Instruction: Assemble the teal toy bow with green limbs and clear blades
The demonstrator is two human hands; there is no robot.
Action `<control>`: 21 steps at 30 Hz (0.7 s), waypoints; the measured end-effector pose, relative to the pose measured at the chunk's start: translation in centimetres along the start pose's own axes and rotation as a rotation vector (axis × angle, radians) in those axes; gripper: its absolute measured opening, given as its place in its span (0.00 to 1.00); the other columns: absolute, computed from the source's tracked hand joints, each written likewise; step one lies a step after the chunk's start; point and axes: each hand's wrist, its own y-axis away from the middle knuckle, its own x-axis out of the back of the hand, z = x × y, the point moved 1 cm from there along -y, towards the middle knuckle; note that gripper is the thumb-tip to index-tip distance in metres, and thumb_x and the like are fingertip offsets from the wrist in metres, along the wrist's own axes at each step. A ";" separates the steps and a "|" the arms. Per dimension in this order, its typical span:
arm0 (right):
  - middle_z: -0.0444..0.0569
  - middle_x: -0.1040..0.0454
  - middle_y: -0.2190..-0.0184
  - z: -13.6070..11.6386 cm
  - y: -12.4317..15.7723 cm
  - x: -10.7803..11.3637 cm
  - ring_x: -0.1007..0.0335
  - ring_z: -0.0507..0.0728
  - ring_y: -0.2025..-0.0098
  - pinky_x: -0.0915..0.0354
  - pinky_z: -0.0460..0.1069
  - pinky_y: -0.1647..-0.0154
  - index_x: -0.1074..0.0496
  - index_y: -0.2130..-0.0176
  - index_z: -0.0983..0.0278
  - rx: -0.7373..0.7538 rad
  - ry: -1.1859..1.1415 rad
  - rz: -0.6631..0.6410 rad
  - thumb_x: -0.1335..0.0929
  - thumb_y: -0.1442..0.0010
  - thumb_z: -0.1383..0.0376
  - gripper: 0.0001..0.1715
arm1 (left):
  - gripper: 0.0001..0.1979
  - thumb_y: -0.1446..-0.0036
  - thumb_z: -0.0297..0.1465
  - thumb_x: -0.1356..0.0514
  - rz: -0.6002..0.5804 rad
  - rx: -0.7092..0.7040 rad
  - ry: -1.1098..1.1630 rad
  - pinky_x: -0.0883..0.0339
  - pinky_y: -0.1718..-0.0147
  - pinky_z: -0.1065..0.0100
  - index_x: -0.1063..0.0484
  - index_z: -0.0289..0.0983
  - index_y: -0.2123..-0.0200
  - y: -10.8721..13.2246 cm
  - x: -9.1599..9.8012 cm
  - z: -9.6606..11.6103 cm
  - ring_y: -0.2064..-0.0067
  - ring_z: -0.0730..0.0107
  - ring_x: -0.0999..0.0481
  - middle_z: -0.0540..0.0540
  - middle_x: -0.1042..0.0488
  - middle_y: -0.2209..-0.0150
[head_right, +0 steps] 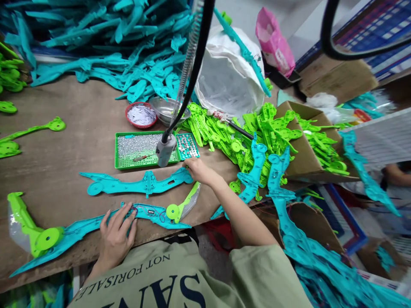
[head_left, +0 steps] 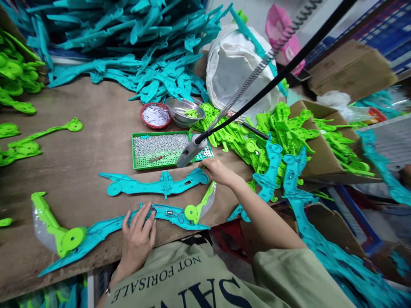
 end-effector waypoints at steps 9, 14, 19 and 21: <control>0.54 0.25 0.66 -1.2 0.5 -0.4 0.29 0.58 0.61 0.32 0.51 0.60 0.28 0.59 0.67 0.002 0.030 -0.029 0.38 0.41 0.77 0.13 | 0.09 0.37 0.25 0.40 -0.004 0.002 0.001 0.45 0.38 0.47 0.26 0.37 0.54 0.0 0.1 0.0 0.48 0.54 0.21 0.36 0.22 0.46; 0.54 0.25 0.64 -1.8 1.4 -1.0 0.28 0.58 0.61 0.32 0.51 0.59 0.29 0.57 0.66 -0.008 0.066 -0.011 0.39 0.40 0.78 0.16 | 0.08 0.38 0.24 0.39 0.004 -0.006 -0.004 0.45 0.38 0.48 0.26 0.37 0.55 0.0 0.0 0.0 0.48 0.55 0.20 0.36 0.22 0.47; 0.53 0.25 0.65 -1.8 1.5 -2.0 0.29 0.57 0.62 0.32 0.50 0.60 0.30 0.59 0.65 -0.014 0.070 0.010 0.39 0.42 0.79 0.16 | 0.09 0.38 0.24 0.39 -0.001 -0.001 -0.002 0.46 0.37 0.48 0.26 0.37 0.55 0.1 0.0 -0.1 0.48 0.55 0.21 0.36 0.22 0.46; 0.53 0.26 0.66 -1.8 1.5 -2.2 0.30 0.58 0.63 0.33 0.50 0.61 0.30 0.60 0.65 -0.025 0.075 0.017 0.40 0.42 0.79 0.16 | 0.08 0.38 0.25 0.39 -0.009 0.002 -0.002 0.47 0.37 0.48 0.26 0.37 0.55 0.1 0.0 -0.1 0.48 0.55 0.21 0.36 0.22 0.46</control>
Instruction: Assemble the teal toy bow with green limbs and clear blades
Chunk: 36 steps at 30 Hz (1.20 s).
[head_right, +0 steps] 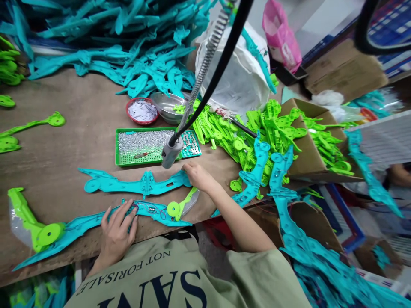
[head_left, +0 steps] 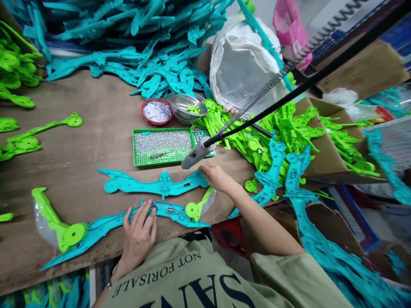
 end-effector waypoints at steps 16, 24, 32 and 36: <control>0.52 0.18 0.63 -0.8 1.2 3.4 0.22 0.59 0.64 0.30 0.51 0.59 0.25 0.58 0.63 -0.214 -0.131 0.087 0.35 0.38 0.71 0.11 | 0.12 0.38 0.25 0.42 -0.072 -0.003 -0.031 0.45 0.38 0.47 0.26 0.38 0.52 0.3 0.1 -0.3 0.41 0.52 0.28 0.35 0.28 0.39; 0.50 0.19 0.61 -7.5 -0.4 4.4 0.22 0.57 0.63 0.28 0.51 0.60 0.25 0.51 0.62 -0.039 -0.347 0.106 0.32 0.38 0.69 0.14 | 0.13 0.37 0.23 0.45 -0.093 -0.007 -0.016 0.50 0.35 0.46 0.28 0.37 0.51 0.0 -0.3 0.2 0.38 0.55 0.29 0.37 0.28 0.39; 0.46 0.20 0.67 -16.1 -9.2 0.1 0.24 0.54 0.66 0.29 0.49 0.62 0.23 0.64 0.62 0.127 -0.635 0.067 0.31 0.38 0.68 0.04 | 0.13 0.39 0.23 0.45 -0.112 0.039 -0.023 0.50 0.34 0.47 0.27 0.38 0.52 0.1 -0.8 0.2 0.35 0.59 0.33 0.39 0.30 0.37; 0.50 0.20 0.65 -17.9 -13.7 -2.3 0.24 0.56 0.64 0.29 0.51 0.59 0.21 0.60 0.63 0.129 -0.591 0.109 0.33 0.37 0.70 0.10 | 0.14 0.39 0.24 0.45 -0.094 0.036 -0.031 0.48 0.35 0.48 0.27 0.38 0.52 0.1 -0.8 0.2 0.35 0.59 0.33 0.40 0.29 0.38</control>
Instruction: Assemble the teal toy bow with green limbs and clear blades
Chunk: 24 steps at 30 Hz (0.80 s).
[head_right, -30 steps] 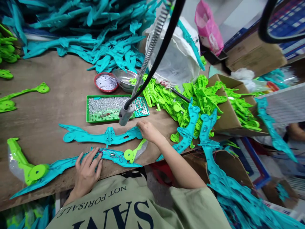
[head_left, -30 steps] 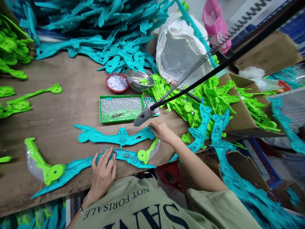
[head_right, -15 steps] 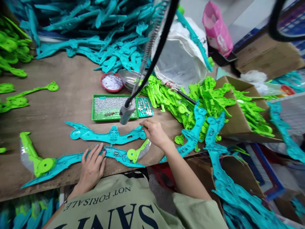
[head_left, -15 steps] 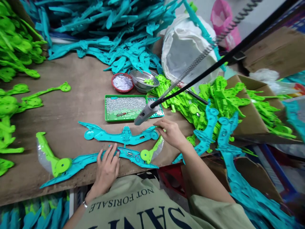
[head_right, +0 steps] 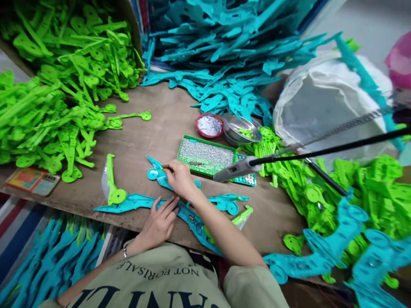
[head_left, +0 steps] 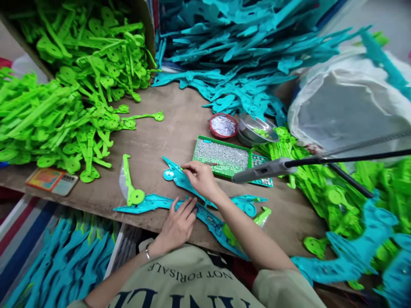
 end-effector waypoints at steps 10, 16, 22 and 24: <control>0.53 0.24 0.61 2.7 -1.3 -5.4 0.27 0.59 0.60 0.30 0.54 0.55 0.29 0.47 0.64 -0.008 0.120 0.105 0.39 0.32 0.65 0.17 | 0.13 0.40 0.26 0.45 -0.023 -0.004 0.050 0.51 0.34 0.47 0.27 0.37 0.52 0.1 -0.4 -0.2 0.37 0.57 0.33 0.40 0.26 0.41; 0.54 0.24 0.61 3.1 -1.0 -6.1 0.27 0.60 0.58 0.30 0.55 0.53 0.27 0.57 0.62 0.013 0.143 0.131 0.39 0.32 0.65 0.12 | 0.14 0.39 0.26 0.45 -0.014 -0.005 0.055 0.51 0.34 0.46 0.27 0.37 0.52 0.1 -0.6 -0.2 0.37 0.56 0.32 0.39 0.26 0.43; 0.55 0.25 0.61 3.3 -0.9 -6.7 0.27 0.61 0.56 0.30 0.55 0.52 0.25 0.51 0.61 0.050 0.175 0.115 0.40 0.31 0.68 0.17 | 0.15 0.39 0.27 0.46 -0.024 -0.012 0.052 0.51 0.34 0.45 0.27 0.37 0.50 0.2 -0.8 -0.3 0.37 0.55 0.32 0.38 0.25 0.43; 0.55 0.24 0.60 3.6 -0.7 -6.9 0.26 0.60 0.56 0.29 0.55 0.52 0.26 0.50 0.61 0.043 0.170 0.134 0.40 0.31 0.67 0.16 | 0.15 0.38 0.27 0.46 -0.020 -0.012 0.049 0.52 0.34 0.46 0.27 0.37 0.50 0.1 -0.7 -0.3 0.37 0.56 0.32 0.39 0.25 0.43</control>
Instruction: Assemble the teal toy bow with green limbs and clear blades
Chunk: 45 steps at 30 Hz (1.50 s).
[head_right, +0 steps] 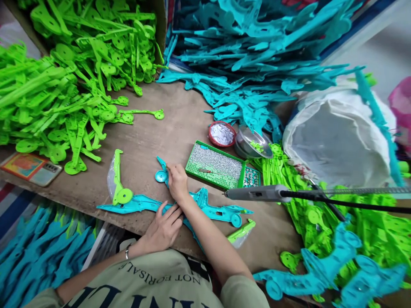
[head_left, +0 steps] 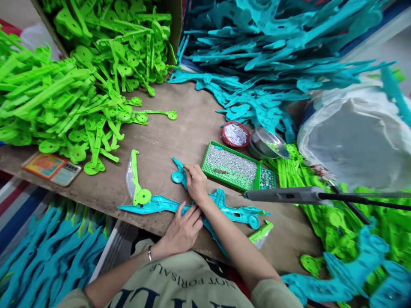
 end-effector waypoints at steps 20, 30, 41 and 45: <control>0.54 0.21 0.62 0.4 1.0 -0.7 0.24 0.59 0.59 0.28 0.54 0.55 0.25 0.58 0.63 0.135 0.046 0.108 0.36 0.31 0.66 0.09 | 0.13 0.40 0.26 0.44 0.049 0.002 -0.001 0.51 0.34 0.48 0.28 0.36 0.52 -0.1 -0.1 0.1 0.42 0.58 0.29 0.40 0.23 0.48; 0.53 0.21 0.64 0.8 1.0 -1.2 0.26 0.58 0.62 0.29 0.54 0.59 0.24 0.59 0.63 0.172 0.084 0.106 0.37 0.30 0.66 0.11 | 0.12 0.41 0.26 0.44 0.040 -0.013 -0.026 0.49 0.35 0.48 0.27 0.36 0.54 0.0 -0.1 0.1 0.43 0.58 0.29 0.40 0.23 0.50; 0.54 0.20 0.62 0.1 -0.1 -1.3 0.24 0.59 0.58 0.29 0.53 0.54 0.23 0.55 0.63 0.115 0.081 0.060 0.35 0.32 0.67 0.11 | 0.10 0.40 0.24 0.45 0.060 0.007 -0.019 0.47 0.36 0.49 0.27 0.38 0.58 -0.1 0.5 0.0 0.42 0.58 0.28 0.42 0.22 0.48; 0.55 0.20 0.58 -1.0 0.0 0.1 0.23 0.58 0.58 0.27 0.52 0.55 0.28 0.45 0.66 0.134 0.052 0.067 0.34 0.33 0.65 0.18 | 0.12 0.38 0.24 0.46 0.071 0.016 -0.018 0.46 0.36 0.48 0.27 0.38 0.54 0.0 0.4 0.0 0.42 0.58 0.27 0.42 0.22 0.47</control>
